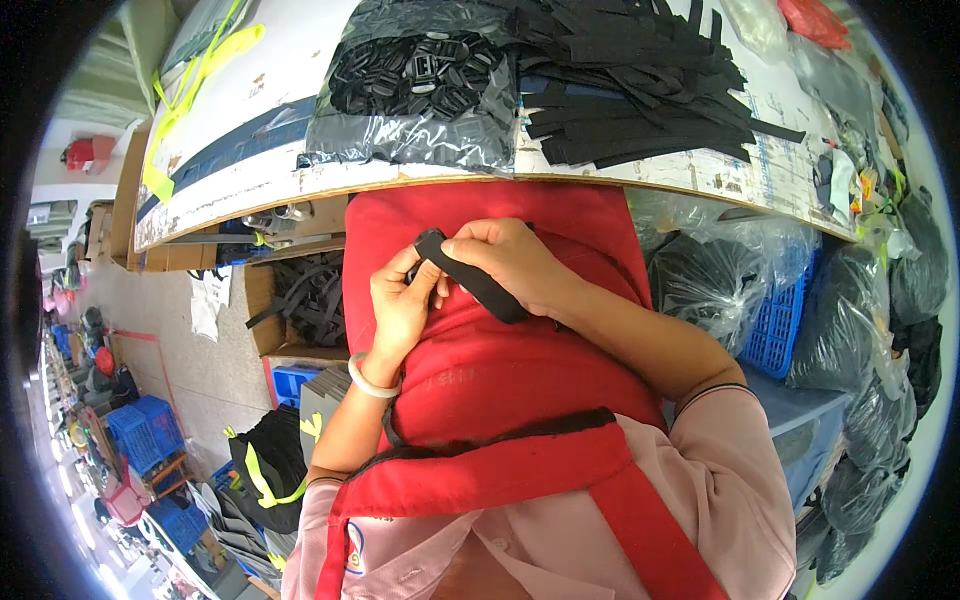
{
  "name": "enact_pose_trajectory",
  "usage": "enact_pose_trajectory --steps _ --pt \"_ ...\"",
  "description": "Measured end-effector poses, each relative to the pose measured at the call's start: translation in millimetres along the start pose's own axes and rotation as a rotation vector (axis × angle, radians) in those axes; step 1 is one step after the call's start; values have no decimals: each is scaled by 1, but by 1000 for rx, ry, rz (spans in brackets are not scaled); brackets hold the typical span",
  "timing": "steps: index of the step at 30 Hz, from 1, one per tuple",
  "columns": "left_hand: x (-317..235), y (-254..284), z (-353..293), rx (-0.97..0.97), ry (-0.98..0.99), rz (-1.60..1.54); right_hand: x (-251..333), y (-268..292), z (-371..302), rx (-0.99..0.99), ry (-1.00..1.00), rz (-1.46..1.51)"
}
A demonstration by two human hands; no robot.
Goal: Thread plastic buckles onto black nylon webbing straps for industrial products.
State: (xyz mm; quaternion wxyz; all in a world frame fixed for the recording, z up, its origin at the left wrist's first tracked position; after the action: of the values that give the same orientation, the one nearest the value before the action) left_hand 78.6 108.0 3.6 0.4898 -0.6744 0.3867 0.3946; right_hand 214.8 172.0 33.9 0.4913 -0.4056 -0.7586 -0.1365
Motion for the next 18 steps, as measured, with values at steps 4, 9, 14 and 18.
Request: enact_pose_trajectory --steps 4,9,14,18 --pt "-4 3 3 -50 -166 259 6 -5 0 15 -23 176" --pt "-14 0 2 -53 -296 408 -1 -4 6 -82 65 5" --pt "-17 0 2 0 -471 620 -12 0 14 -23 84 138" --pt "-8 6 2 119 -85 96 -11 1 15 167 49 201"
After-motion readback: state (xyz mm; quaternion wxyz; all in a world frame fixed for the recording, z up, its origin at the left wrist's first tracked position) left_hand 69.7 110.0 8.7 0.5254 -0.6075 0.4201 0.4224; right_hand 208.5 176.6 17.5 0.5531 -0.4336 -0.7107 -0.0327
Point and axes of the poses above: each hand's wrist, its own z-axis towards the middle knuckle, its own y-axis out of the back of the hand, x = y × z, the point moved 4 cm from there along z, towards the middle knuckle, and after that the axes turned 9 degrees about -z, right-handed, at the moved point
